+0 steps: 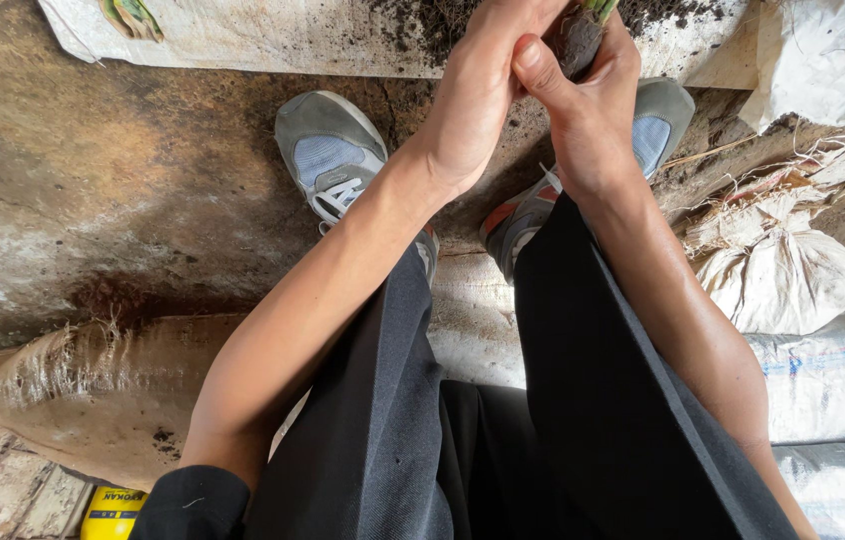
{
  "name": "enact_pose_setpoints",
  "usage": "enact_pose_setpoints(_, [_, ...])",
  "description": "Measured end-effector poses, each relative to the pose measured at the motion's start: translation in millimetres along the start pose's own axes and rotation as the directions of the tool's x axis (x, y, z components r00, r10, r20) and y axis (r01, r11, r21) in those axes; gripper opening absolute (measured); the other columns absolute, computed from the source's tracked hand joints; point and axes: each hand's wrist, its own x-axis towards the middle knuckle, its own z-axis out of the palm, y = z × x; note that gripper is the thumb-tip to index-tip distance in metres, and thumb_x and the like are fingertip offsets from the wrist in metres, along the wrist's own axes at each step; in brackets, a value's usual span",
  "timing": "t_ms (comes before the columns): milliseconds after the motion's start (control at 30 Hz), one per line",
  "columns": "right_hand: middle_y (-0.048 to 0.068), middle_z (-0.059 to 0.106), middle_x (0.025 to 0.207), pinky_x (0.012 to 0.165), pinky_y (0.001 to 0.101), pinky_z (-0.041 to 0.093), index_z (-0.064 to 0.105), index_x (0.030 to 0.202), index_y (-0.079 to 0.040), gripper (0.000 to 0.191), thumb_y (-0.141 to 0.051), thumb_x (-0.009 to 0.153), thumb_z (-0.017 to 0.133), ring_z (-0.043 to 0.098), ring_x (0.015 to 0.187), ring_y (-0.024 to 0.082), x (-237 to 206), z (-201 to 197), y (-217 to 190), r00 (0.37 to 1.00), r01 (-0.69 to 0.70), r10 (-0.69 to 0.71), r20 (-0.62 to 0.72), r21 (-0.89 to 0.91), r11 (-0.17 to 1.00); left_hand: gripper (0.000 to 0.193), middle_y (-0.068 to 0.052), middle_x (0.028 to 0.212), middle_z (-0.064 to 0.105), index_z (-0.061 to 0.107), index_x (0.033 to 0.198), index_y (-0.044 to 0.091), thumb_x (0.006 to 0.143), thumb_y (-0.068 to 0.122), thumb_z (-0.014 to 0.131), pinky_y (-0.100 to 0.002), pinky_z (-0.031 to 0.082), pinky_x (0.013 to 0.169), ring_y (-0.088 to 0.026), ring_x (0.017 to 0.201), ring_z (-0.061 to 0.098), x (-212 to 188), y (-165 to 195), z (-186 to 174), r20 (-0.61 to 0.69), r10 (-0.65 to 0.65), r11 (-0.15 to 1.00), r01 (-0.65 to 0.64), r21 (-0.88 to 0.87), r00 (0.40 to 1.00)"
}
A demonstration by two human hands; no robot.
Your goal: The person cleans soil from the roots of several small plants by hand. They pick up each plant, rub the root ball to remove loose soil, and place the cleaned plant on a white sack nearby.
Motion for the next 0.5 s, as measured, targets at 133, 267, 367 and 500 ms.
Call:
enact_pose_setpoints(133, [0.004,0.071,0.111,0.092,0.0296,0.060,0.060,0.129,-0.002,0.047,-0.033,0.102,0.083,0.069,0.100,0.012,-2,-4,3,1.000,0.009,-0.010,0.028,0.047,0.999,0.050,-0.010,0.136,0.061,0.056,0.142,0.003,0.119,0.046,0.046,-0.043,0.044,0.119,-0.020,0.132,0.056,2,-2,4,-0.031,-0.010,0.992,0.014,0.125,0.999])
enact_pose_setpoints(267, [0.003,0.069,0.111,0.097,0.0294,0.059,0.058,0.133,-0.002,0.039,-0.026,0.110,0.079,0.067,0.103,0.011,-2,-6,8,0.999,0.015,-0.018,0.043,0.056,0.998,0.040,-0.005,0.128,0.065,0.059,0.140,0.007,0.119,0.040,0.053,-0.043,0.044,0.118,-0.016,0.128,0.061,4,-4,4,-0.032,0.006,0.989,-0.001,0.146,0.999])
enact_pose_setpoints(367, [0.003,0.069,0.113,0.097,0.0291,0.059,0.057,0.135,-0.002,0.038,-0.024,0.112,0.076,0.067,0.104,0.010,-2,-7,11,0.999,-0.004,0.002,0.047,0.050,0.999,0.039,-0.005,0.129,0.067,0.061,0.141,0.007,0.119,0.039,0.055,-0.043,0.044,0.120,-0.017,0.127,0.061,5,-5,3,-0.041,0.010,0.985,-0.003,0.170,0.999])
enact_pose_setpoints(500, [0.004,0.070,0.117,0.097,0.0293,0.060,0.058,0.134,-0.002,0.035,-0.025,0.112,0.072,0.069,0.103,0.010,-3,-7,12,0.997,-0.044,0.044,0.060,-0.005,0.999,0.042,-0.005,0.138,0.066,0.057,0.145,0.008,0.118,0.040,0.055,-0.042,0.039,0.124,-0.017,0.135,0.058,6,-6,0,-0.029,0.034,0.979,-0.027,0.202,0.999])
